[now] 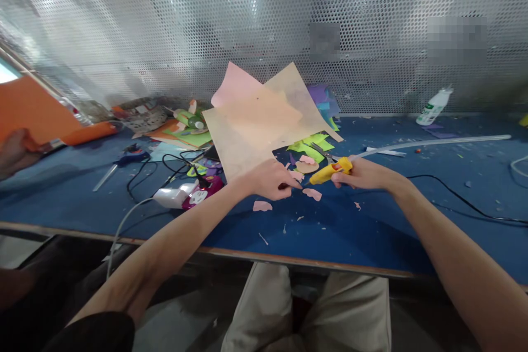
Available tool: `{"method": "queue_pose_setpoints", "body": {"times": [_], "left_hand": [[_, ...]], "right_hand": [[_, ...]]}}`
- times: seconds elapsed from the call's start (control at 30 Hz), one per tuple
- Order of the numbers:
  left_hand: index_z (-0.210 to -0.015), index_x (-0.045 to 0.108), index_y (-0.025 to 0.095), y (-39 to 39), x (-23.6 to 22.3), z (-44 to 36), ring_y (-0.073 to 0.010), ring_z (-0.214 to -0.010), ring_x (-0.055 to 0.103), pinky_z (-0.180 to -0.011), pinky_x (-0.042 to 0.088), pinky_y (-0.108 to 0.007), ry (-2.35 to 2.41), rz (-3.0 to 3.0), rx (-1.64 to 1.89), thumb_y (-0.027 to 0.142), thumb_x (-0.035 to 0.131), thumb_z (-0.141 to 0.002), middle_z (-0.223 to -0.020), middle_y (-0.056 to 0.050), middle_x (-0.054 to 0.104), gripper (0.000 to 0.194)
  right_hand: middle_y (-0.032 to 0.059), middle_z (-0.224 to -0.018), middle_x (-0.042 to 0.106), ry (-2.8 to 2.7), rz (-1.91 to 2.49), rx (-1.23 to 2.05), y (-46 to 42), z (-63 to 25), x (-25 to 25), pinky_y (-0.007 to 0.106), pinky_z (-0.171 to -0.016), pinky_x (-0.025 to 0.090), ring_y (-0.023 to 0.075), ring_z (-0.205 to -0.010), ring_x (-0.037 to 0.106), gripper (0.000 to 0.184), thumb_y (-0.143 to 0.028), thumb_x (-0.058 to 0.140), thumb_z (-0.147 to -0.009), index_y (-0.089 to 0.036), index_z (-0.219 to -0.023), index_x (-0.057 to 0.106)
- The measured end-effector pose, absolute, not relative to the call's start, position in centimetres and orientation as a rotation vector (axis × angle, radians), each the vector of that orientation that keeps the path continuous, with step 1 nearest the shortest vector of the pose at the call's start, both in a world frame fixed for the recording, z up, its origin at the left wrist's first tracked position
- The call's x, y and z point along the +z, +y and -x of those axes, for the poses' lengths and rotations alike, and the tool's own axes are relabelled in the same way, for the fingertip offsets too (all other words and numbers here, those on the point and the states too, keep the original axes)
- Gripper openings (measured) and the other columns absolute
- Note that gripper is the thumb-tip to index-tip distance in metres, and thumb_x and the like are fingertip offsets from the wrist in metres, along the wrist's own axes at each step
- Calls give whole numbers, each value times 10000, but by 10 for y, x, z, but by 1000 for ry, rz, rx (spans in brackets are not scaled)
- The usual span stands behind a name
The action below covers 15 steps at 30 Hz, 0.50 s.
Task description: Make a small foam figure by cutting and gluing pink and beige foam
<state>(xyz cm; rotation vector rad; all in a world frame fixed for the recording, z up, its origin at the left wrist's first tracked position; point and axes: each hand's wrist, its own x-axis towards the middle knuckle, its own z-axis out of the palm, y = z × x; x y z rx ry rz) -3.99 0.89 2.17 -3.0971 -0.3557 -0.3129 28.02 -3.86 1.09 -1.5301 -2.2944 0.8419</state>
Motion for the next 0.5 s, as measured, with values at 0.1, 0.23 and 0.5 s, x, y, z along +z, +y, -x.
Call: {"method": "queue_pose_setpoints", "body": {"times": [0.1,0.23,0.5], "left_hand": [[-1064,813,351,10,19,40,-163,-660,625,-635,394,-314,-348,3083,-287,235,509,-848,-826,-10,785,391],[-1137,794,358,8,22,38,-166,-675,623,-627,386,-320,-326,3086,-194,245,514,-871,-876,-7,790,402],[-1183,773,375,7,24,35,-164,-741,647,-618,381,-309,-304,3076,-129,263,515,-898,-1001,9,788,400]], "right_hand": [[10,-652,626,-2423,1586,733,-38,-277,12,289,-572,411,143,-564,529,532,-670,512,-904,-203,-790,738],[20,-678,642,-2455,1550,738,-39,-274,14,294,-604,417,143,-587,533,560,-681,485,-914,-201,-771,735],[20,-653,639,-2432,1657,779,-40,-267,15,301,-594,411,157,-587,543,617,-756,462,-881,-207,-759,715]]}}
